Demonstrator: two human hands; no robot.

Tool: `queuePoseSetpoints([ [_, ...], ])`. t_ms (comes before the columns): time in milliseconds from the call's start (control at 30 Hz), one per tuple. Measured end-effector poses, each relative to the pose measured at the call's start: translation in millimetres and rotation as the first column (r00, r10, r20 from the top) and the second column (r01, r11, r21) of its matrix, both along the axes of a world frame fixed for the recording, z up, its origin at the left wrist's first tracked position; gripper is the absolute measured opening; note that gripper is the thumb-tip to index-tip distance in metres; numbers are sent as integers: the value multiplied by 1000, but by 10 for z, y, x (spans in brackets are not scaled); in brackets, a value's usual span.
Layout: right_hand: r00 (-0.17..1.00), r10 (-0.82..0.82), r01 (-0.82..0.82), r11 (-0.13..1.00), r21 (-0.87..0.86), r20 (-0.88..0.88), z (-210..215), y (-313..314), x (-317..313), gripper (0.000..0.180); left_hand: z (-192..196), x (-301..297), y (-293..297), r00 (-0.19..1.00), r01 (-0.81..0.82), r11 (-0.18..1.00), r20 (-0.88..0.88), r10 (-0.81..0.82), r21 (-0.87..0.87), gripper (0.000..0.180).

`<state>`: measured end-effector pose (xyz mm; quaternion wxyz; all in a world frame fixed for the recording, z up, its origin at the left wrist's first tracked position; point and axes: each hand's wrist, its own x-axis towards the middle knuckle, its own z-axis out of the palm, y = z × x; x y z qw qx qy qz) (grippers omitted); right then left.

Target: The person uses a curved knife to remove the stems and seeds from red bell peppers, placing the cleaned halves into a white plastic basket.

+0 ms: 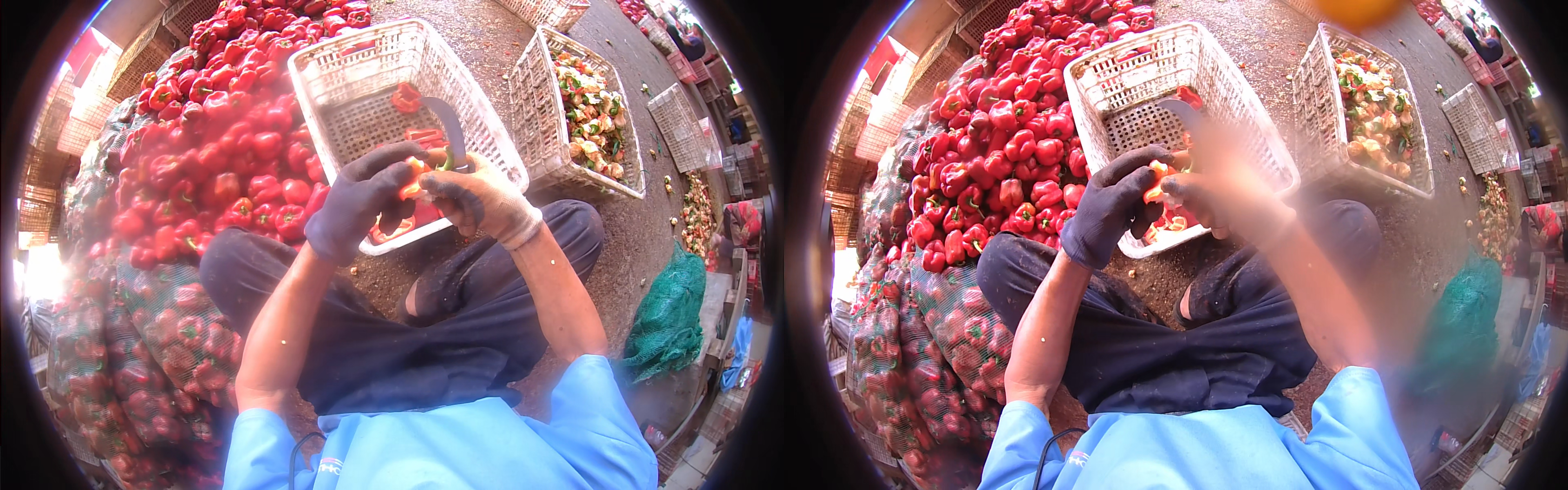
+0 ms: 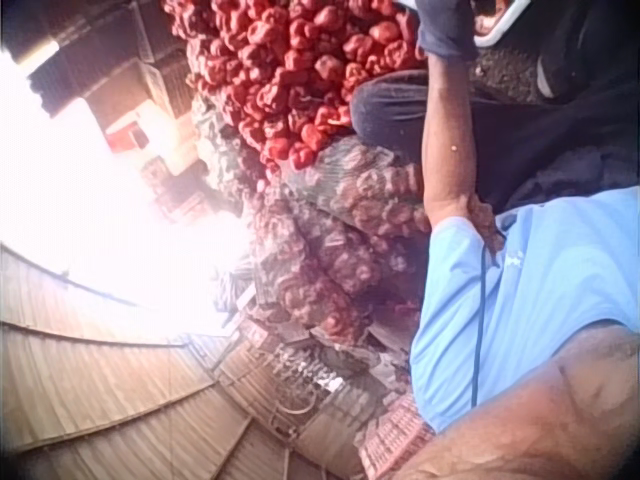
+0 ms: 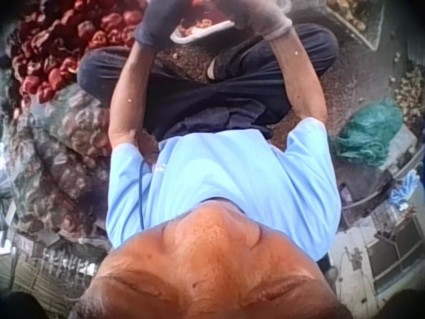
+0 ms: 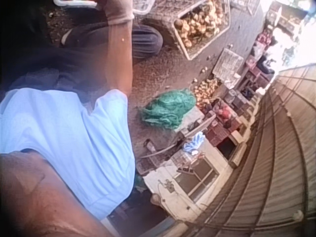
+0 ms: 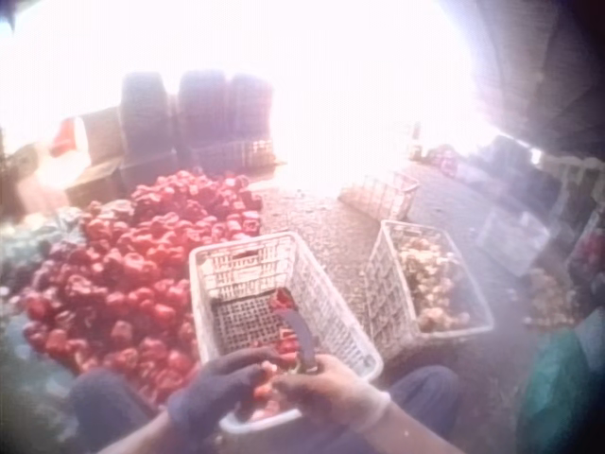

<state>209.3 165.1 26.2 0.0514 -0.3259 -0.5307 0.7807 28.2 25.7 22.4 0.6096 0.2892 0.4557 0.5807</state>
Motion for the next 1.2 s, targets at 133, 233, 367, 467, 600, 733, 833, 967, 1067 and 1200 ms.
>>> queuePoseSetpoints([
  [133,999,-35,35,998,46,12,-24,0,19,39,7,42,3,996,-71,997,-54,71,-4,33],
  [233,998,-58,56,992,109,9,-4,-29,3,39,-13,19,10,996,-77,997,-44,77,1,33],
  [367,998,-67,61,978,199,22,105,-90,-43,42,-17,14,10,994,-107,994,-33,107,-2,32],
  [467,996,-89,92,972,215,-24,66,-109,-52,45,18,33,8,989,-144,989,-27,144,-34,32],
  [600,997,-70,76,978,194,-40,54,-96,-23,44,-46,27,26,987,-143,989,-75,145,36,32],
  [733,995,-90,88,995,48,31,158,-128,-26,42,34,34,34,988,-140,990,-66,141,12,32],
  [833,989,-144,143,989,38,17,141,-165,-36,43,4,32,19,984,-147,988,-92,150,41,32],
  [967,984,-167,172,981,85,-64,54,-179,-35,42,44,-3,3,981,-122,992,-148,125,26,31],
  [1067,978,-182,201,956,215,-105,99,-253,-97,39,-25,70,37,945,-275,960,-165,281,59,30],
  [1200,968,-222,234,967,99,-118,151,-308,-120,36,-39,68,29,936,-336,941,-96,339,47,29],
])
